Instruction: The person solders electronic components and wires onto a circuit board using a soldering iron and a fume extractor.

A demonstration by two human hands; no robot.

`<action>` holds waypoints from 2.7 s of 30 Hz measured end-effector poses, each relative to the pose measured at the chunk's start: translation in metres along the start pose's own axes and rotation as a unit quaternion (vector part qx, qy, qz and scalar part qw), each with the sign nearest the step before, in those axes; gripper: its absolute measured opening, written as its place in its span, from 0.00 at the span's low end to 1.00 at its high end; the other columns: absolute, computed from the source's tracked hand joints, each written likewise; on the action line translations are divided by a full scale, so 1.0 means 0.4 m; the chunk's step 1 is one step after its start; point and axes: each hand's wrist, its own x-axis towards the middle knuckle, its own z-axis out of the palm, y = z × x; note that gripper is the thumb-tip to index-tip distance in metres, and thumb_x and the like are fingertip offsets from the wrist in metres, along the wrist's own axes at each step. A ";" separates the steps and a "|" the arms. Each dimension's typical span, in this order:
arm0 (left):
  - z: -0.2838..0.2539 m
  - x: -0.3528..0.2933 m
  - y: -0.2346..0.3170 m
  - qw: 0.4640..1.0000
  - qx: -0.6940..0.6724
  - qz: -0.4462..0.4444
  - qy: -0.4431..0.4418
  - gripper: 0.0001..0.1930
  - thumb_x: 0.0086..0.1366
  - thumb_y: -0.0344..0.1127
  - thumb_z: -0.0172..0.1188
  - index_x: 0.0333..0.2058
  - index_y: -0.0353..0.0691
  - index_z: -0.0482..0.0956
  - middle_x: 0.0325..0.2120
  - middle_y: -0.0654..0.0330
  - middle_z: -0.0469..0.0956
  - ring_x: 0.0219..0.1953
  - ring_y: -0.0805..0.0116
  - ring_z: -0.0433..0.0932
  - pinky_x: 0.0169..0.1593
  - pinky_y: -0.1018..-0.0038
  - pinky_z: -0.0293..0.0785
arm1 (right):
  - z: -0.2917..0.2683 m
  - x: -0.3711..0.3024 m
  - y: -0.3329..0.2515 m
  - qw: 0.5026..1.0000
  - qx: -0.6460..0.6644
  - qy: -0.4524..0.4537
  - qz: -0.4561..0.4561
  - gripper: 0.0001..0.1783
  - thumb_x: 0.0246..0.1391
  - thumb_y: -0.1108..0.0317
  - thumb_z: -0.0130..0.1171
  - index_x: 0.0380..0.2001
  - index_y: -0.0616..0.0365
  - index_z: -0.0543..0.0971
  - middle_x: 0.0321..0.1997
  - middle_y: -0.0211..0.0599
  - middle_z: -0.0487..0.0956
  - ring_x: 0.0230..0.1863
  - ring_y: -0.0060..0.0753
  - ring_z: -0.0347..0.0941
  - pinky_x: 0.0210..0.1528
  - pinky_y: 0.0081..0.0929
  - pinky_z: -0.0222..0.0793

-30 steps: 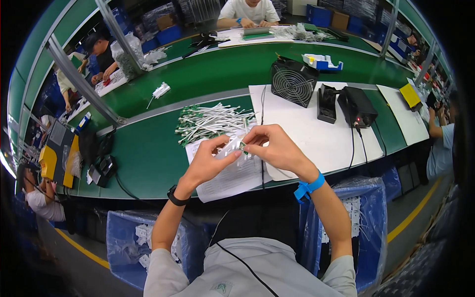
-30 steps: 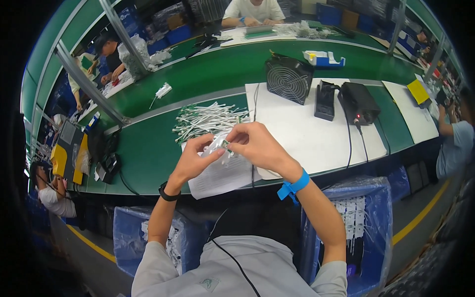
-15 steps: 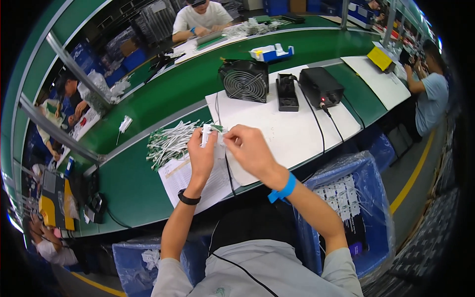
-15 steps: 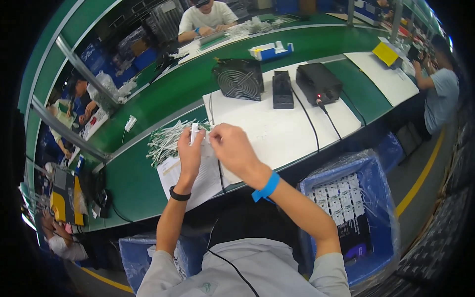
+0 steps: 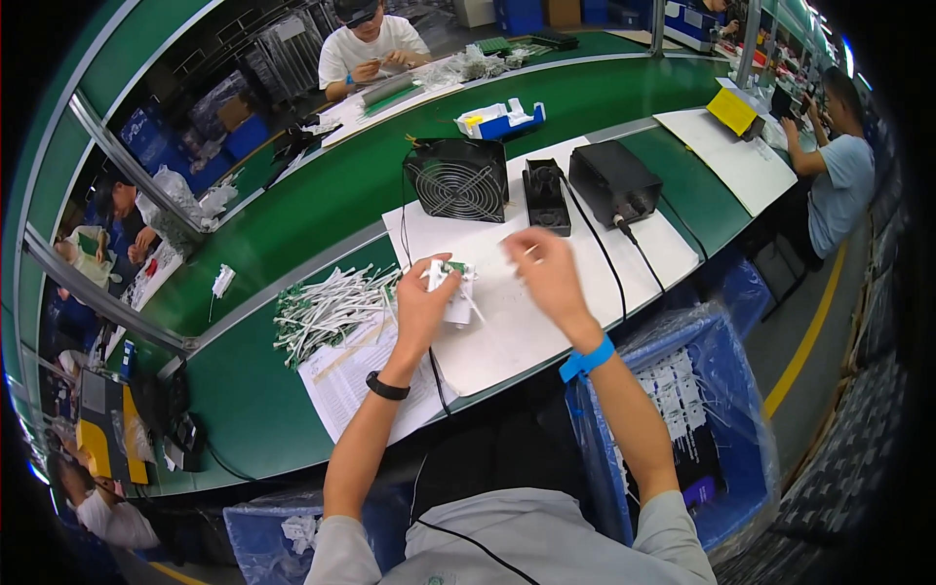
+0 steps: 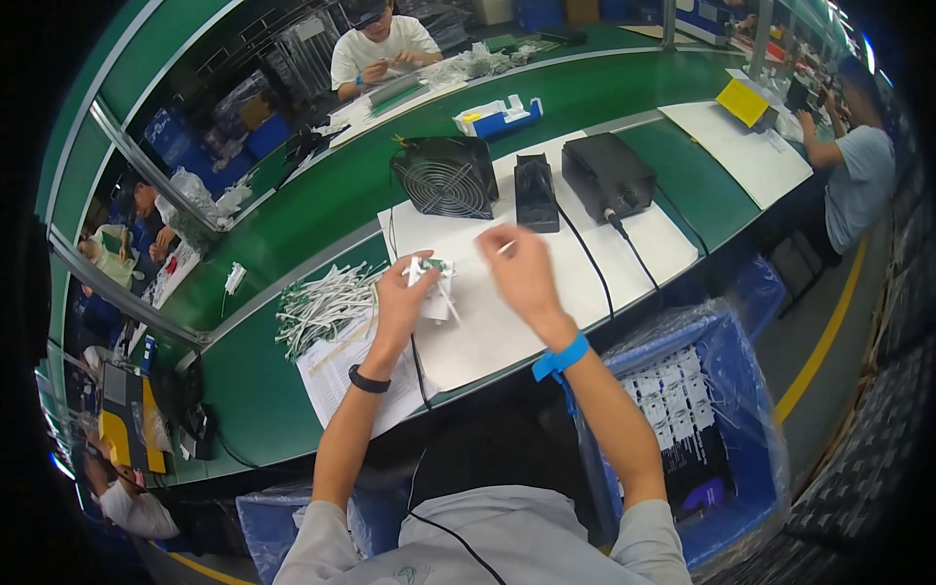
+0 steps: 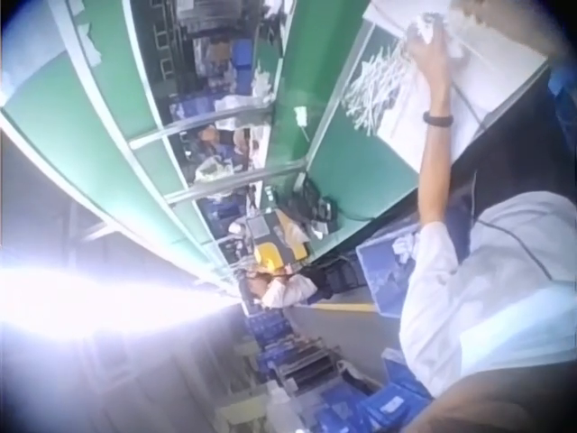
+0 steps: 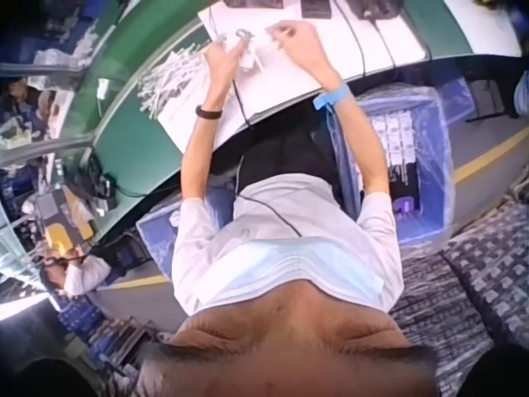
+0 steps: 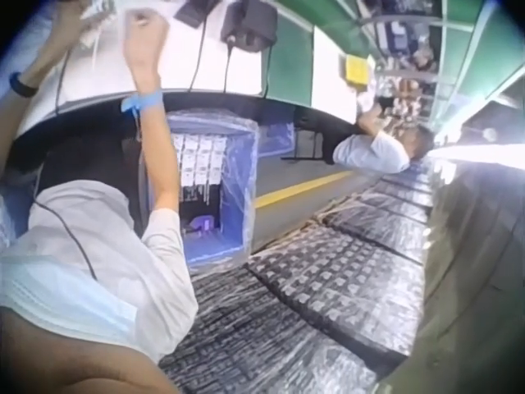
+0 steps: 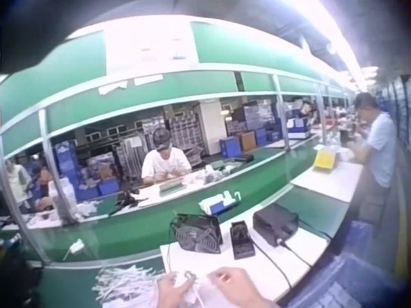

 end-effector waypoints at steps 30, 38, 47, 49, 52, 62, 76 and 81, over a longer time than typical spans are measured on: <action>0.008 -0.044 0.003 0.948 0.251 0.063 -0.183 0.21 0.64 0.33 0.59 0.53 0.35 0.67 0.41 0.38 0.77 0.44 0.41 0.78 0.53 0.58 0.73 | -0.051 0.202 0.074 0.966 -0.173 0.181 -0.063 0.24 0.58 0.68 0.65 0.56 0.59 0.70 0.24 0.39 0.78 0.31 0.44 0.79 0.39 0.39 0.72; -0.005 -0.034 -0.029 0.890 0.361 0.218 -0.173 0.17 0.66 0.32 0.59 0.53 0.34 0.75 0.52 0.46 0.71 0.56 0.48 0.68 0.62 0.61 0.67 | -0.113 0.273 0.095 0.916 -0.314 0.096 -0.230 0.08 0.63 0.67 0.63 0.43 0.56 0.80 0.29 0.48 0.83 0.32 0.55 0.81 0.35 0.40 0.75; -0.006 -0.017 -0.032 0.900 0.354 0.173 -0.185 0.20 0.68 0.35 0.61 0.58 0.40 0.78 0.51 0.49 0.72 0.56 0.50 0.69 0.62 0.62 0.66 | -0.102 0.281 0.149 0.921 -0.328 0.101 -0.183 0.08 0.65 0.65 0.62 0.43 0.57 0.80 0.28 0.47 0.82 0.31 0.50 0.80 0.35 0.36 0.75; -0.006 -0.015 -0.044 0.901 0.351 0.188 -0.172 0.21 0.67 0.34 0.62 0.58 0.39 0.78 0.51 0.49 0.73 0.55 0.51 0.69 0.61 0.62 0.66 | -0.091 0.283 0.171 0.920 -0.311 0.124 -0.204 0.08 0.64 0.67 0.63 0.41 0.60 0.80 0.31 0.48 0.82 0.33 0.54 0.81 0.37 0.37 0.76; -0.002 -0.015 -0.050 0.906 0.340 0.192 -0.162 0.21 0.66 0.35 0.62 0.57 0.38 0.78 0.51 0.49 0.73 0.55 0.51 0.69 0.61 0.63 0.67 | -0.088 0.286 0.213 0.914 -0.301 0.156 -0.223 0.08 0.63 0.69 0.63 0.40 0.63 0.80 0.37 0.50 0.83 0.38 0.54 0.81 0.41 0.37 0.76; 0.017 -0.018 -0.056 0.927 0.291 0.206 -0.113 0.17 0.64 0.33 0.65 0.50 0.36 0.81 0.46 0.53 0.79 0.51 0.52 0.74 0.58 0.63 0.71 | -0.094 0.293 0.213 0.891 -0.305 0.149 -0.302 0.11 0.66 0.66 0.62 0.39 0.67 0.79 0.40 0.51 0.80 0.39 0.53 0.79 0.41 0.36 0.75; -0.007 -0.026 -0.039 0.945 0.275 0.145 -0.105 0.21 0.65 0.31 0.64 0.56 0.36 0.79 0.49 0.47 0.81 0.54 0.48 0.76 0.59 0.61 0.72 | -0.103 0.114 0.113 0.909 -0.065 0.298 -0.284 0.03 0.63 0.74 0.61 0.36 0.59 0.76 0.30 0.28 0.74 0.29 0.16 0.67 0.28 0.17 0.60; -0.002 -0.076 -0.004 0.904 0.349 0.213 -0.125 0.21 0.64 0.34 0.66 0.56 0.40 0.79 0.51 0.51 0.76 0.55 0.48 0.71 0.59 0.62 0.69 | -0.077 0.054 0.154 0.957 -0.023 0.174 -0.229 0.05 0.60 0.76 0.61 0.36 0.58 0.75 0.30 0.25 0.72 0.28 0.13 0.64 0.27 0.14 0.58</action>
